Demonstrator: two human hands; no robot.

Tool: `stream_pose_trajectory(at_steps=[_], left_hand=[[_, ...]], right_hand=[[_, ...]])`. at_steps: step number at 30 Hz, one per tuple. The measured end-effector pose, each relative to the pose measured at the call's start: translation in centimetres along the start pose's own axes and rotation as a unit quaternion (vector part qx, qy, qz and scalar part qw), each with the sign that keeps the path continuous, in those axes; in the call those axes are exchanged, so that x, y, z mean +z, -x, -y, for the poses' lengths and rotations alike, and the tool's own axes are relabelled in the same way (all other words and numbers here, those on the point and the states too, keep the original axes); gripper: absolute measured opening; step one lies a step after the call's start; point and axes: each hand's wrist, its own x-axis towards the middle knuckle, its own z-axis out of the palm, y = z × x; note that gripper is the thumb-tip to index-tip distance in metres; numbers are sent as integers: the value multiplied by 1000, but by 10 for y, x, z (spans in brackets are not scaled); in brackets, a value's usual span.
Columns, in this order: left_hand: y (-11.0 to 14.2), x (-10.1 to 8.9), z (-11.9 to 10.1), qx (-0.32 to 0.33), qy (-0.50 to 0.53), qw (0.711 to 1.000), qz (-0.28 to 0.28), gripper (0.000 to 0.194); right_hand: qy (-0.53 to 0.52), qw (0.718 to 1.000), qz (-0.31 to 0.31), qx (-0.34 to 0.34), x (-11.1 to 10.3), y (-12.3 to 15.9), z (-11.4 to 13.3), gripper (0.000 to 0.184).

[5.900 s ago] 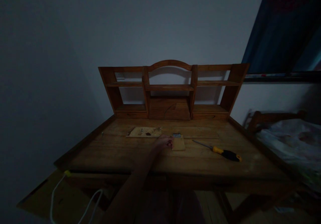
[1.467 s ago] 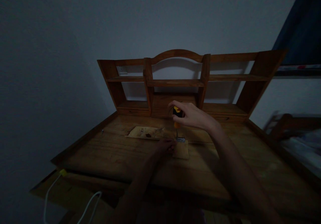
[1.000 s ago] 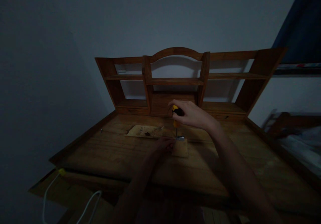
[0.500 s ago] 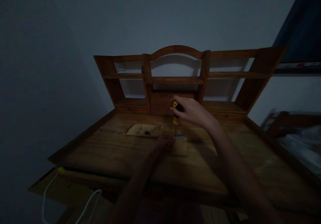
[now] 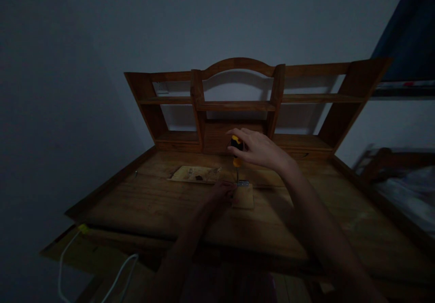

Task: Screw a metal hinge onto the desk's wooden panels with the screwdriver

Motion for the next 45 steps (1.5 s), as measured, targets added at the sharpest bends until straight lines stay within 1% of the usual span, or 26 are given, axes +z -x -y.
stream_pose_trajectory(at_steps=[4,6,9,12,14,20,28,34,37,41,43,45], left_hand=[[1,0,1,13,-3,1000,7,35],[2,1,0,10,-9,1000,6,35],[3,1,-2,1,-10,1000,2,35],[2,1,-2,2,-9,1000,-2,35],[1,1,-1,-3,-16,1000,-4,35],[-1,0,2,1,-1,1000,-3,35],[-2,-2,2,0,-9,1000,3,38],[-3,-1,3,3,-10,1000,3,39],[-3,0,4,-5,-14,1000,-5,38],[-2,0,2,-2,-17,1000,-8,37],[-1,1,1,-3,-11,1000,-6,37],[0,2,-1,-11,-7,1000,-9,36]], right_hand=[[-14,1000,8,-12,0,-1,0,47],[-12,1000,3,-19,1,-1,0,45],[-1,1000,-1,-8,1,0,0,38],[1,1000,11,7,-1,1,2,39],[-2,1000,23,2,-3,2,3,40],[-5,1000,11,-14,-1,0,2,40],[-13,999,32,-18,-4,3,5,51],[-26,999,22,-14,-3,2,4,43],[-25,999,28,-11,-3,2,4,47],[-21,999,36,-9,-6,3,4,58],[-26,999,35,-16,-8,4,3,59],[-35,999,32,-20,-8,4,2,56]])
